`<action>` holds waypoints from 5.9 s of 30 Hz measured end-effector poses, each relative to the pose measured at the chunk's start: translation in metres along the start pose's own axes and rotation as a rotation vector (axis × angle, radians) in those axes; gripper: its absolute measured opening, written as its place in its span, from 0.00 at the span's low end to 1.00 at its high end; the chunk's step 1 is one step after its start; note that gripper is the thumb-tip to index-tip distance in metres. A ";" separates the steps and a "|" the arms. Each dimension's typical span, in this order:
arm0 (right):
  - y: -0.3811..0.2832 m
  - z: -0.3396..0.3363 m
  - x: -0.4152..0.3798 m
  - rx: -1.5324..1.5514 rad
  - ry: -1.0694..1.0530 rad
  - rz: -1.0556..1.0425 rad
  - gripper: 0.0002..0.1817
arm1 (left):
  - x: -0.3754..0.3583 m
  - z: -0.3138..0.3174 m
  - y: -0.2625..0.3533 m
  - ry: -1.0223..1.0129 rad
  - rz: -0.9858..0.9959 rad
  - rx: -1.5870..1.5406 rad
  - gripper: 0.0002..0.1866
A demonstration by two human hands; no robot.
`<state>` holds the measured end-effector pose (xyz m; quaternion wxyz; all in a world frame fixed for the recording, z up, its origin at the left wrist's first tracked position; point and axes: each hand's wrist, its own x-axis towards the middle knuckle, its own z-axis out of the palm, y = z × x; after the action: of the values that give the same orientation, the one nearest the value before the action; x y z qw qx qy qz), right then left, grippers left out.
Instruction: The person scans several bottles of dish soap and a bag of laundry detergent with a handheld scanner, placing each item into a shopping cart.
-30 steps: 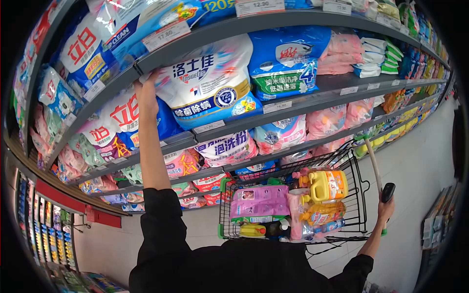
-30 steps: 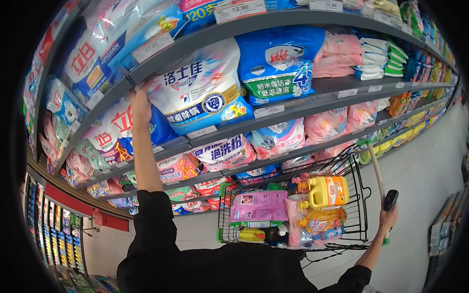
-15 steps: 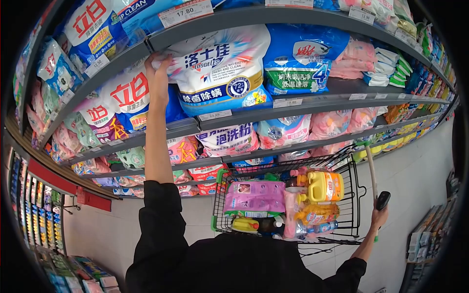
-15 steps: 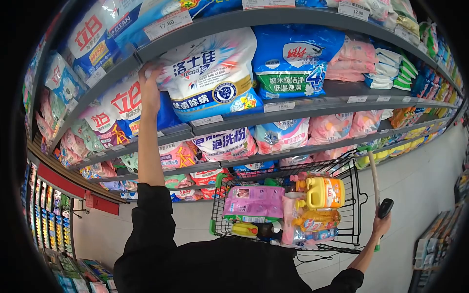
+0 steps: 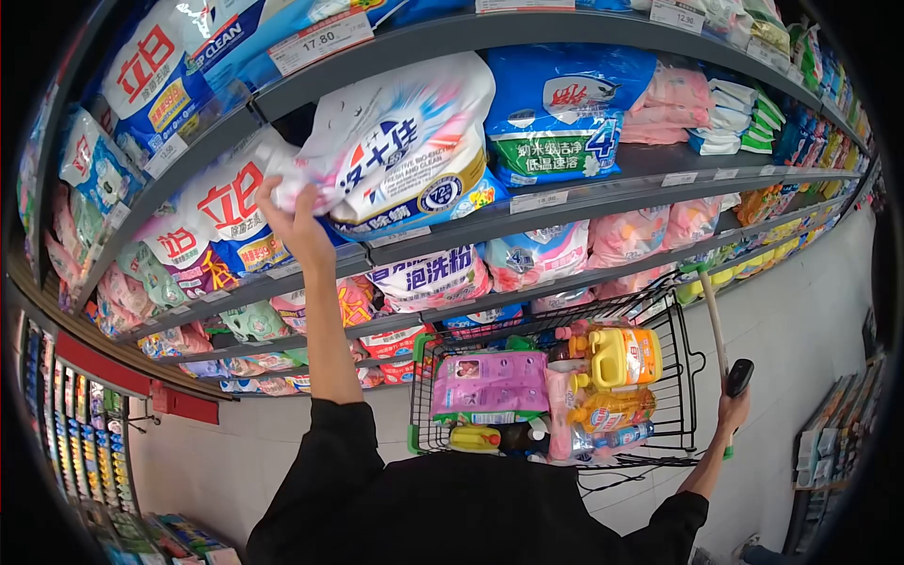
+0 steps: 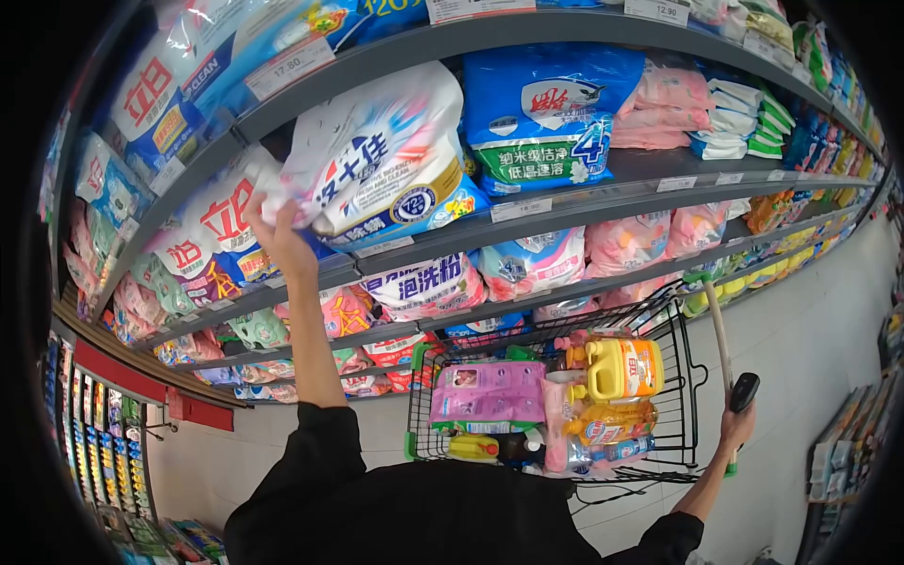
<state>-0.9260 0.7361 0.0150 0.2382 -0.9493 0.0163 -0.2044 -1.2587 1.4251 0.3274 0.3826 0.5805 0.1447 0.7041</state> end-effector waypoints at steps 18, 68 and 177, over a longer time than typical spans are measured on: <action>0.001 0.001 0.004 0.007 0.009 -0.051 0.24 | -0.040 -0.012 0.050 0.004 0.099 0.334 0.20; -0.017 -0.017 -0.001 -0.083 0.105 -0.080 0.23 | -0.001 0.076 0.059 -0.583 0.369 0.922 0.10; 0.004 -0.033 0.021 -0.186 -0.403 -0.397 0.10 | -0.298 -0.142 0.012 -1.458 -0.407 1.706 0.19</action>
<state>-0.9192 0.7152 0.0479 0.1042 -0.9731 -0.1987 -0.0522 -1.3847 1.2407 0.0850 -0.0368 0.8879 0.4107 -0.2039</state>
